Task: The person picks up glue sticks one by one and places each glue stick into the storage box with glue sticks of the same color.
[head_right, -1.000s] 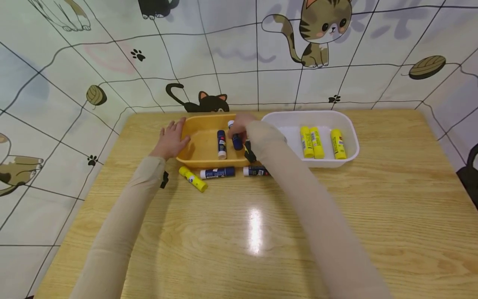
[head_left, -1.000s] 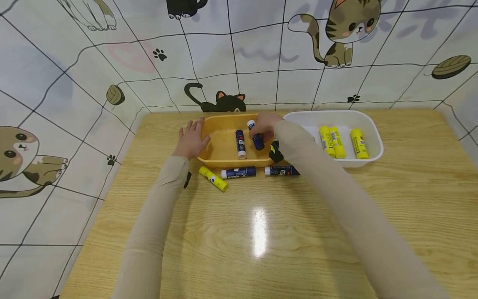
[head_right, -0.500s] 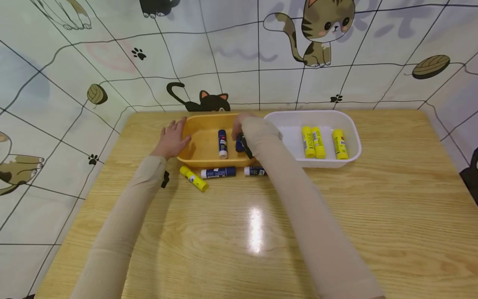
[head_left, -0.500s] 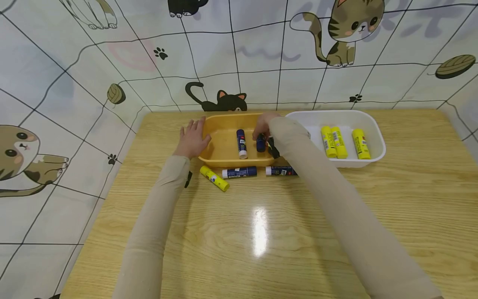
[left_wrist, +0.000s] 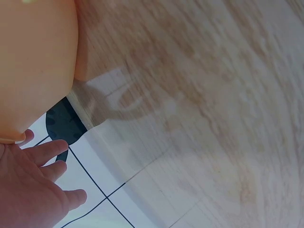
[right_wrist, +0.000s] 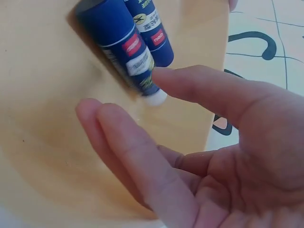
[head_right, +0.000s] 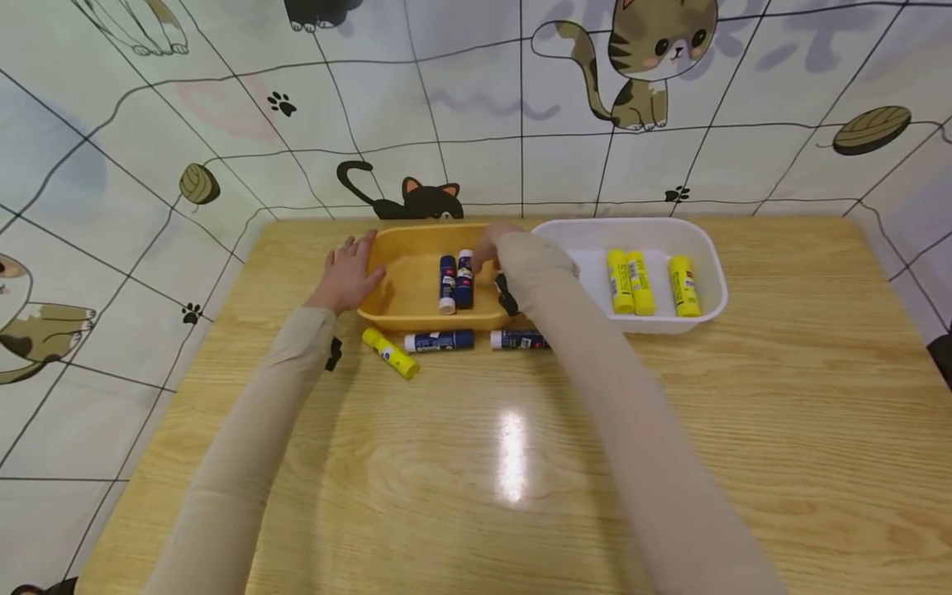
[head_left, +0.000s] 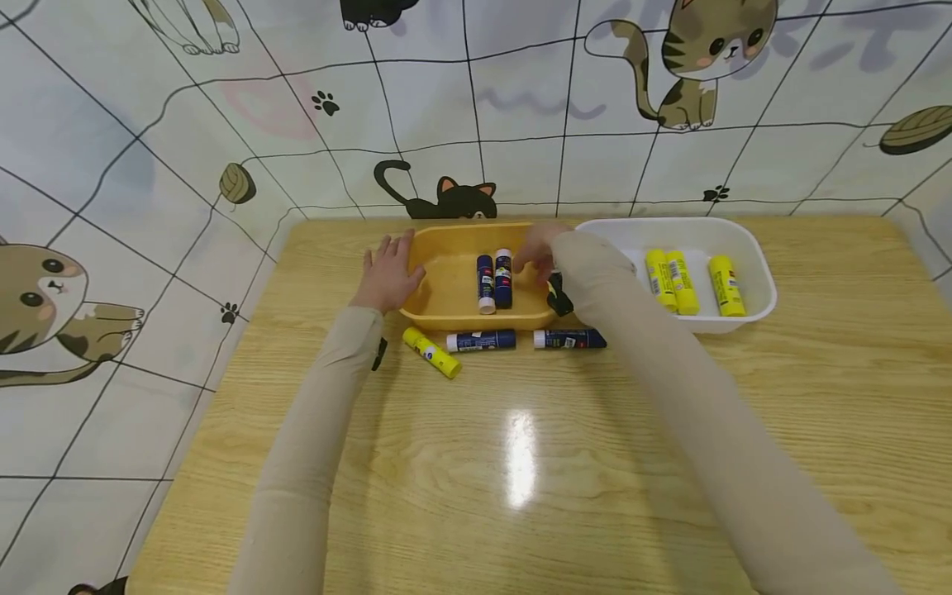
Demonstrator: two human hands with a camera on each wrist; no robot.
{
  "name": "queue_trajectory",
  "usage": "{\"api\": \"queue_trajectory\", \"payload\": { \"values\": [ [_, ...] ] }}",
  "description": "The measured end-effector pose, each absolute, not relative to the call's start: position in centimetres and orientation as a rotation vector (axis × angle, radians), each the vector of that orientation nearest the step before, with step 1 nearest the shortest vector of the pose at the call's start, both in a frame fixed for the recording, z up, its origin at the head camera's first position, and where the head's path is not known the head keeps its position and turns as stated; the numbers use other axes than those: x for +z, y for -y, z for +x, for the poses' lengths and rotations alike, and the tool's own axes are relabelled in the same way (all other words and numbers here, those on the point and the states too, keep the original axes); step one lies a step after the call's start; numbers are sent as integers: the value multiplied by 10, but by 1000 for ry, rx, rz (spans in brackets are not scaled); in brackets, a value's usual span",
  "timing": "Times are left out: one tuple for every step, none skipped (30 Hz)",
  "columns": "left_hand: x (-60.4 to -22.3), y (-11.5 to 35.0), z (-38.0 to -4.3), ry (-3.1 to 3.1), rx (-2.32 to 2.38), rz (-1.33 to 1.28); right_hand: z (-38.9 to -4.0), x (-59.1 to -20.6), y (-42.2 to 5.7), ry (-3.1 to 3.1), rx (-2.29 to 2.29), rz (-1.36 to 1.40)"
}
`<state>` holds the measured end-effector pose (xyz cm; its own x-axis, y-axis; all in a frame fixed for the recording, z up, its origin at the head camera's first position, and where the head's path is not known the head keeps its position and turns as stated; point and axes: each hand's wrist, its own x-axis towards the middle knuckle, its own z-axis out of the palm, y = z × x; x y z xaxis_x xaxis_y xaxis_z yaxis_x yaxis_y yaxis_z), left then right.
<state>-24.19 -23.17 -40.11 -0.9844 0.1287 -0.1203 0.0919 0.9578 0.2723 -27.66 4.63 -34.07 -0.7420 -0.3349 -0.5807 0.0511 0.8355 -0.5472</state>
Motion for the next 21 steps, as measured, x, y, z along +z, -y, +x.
{"api": "queue_trajectory", "payload": {
  "values": [
    [-401,232,-242,-2973,405,168,-277,-340,-46,-2304,-731,-190],
    [-401,232,-242,-2974,406,168,-279,-339,-45,-2292,-742,-169],
    [-402,233,-242,-2974,406,167,-285,-336,-36,-2283,-634,-141],
    [-402,233,-242,-2975,405,166,-288,-335,-35,-2270,-631,-116],
    [-402,233,-242,-2975,404,167,-289,-335,-34,-2263,-631,-101],
    [-402,233,-242,-2978,404,167,-291,-335,-32,-2251,-630,-83],
    [-402,233,-242,-2980,405,168,-293,-335,-32,-2247,-624,-72],
    [-402,233,-242,-2981,402,168,-293,-335,-31,-2250,-615,-76],
    [-402,233,-241,-2980,403,168,-293,-335,-31,-2259,-609,-86],
    [-402,234,-241,-2981,404,169,-292,-336,-31,-2269,-604,-100],
    [-402,233,-241,-2980,408,168,-292,-336,-32,-2283,-600,-119],
    [-402,233,-241,-2979,411,168,-290,-336,-32,-2299,-600,-138],
    [-402,233,-241,-2978,414,168,-289,-336,-33,-2317,-595,-161],
    [-402,233,-241,-2977,419,165,-287,-336,-34,-2334,-597,-188],
    [-402,233,-241,-2975,424,165,-285,-337,-35,-2342,-609,-208],
    [-402,232,-241,-2974,425,165,-284,-337,-36,-2352,-613,-232],
    [-402,232,-241,-2973,427,166,-282,-337,-37,-2358,-619,-257],
    [-402,232,-242,-2972,427,167,-279,-337,-38,-2366,-625,-284],
    [-402,233,-242,-2972,426,168,-277,-337,-40,-2371,-628,-309],
    [-402,233,-242,-2975,422,171,-275,-336,-41,-2370,-646,-330],
    [-402,233,-242,-2973,423,176,-273,-336,-42,-2373,-656,-349]
  ]
}}
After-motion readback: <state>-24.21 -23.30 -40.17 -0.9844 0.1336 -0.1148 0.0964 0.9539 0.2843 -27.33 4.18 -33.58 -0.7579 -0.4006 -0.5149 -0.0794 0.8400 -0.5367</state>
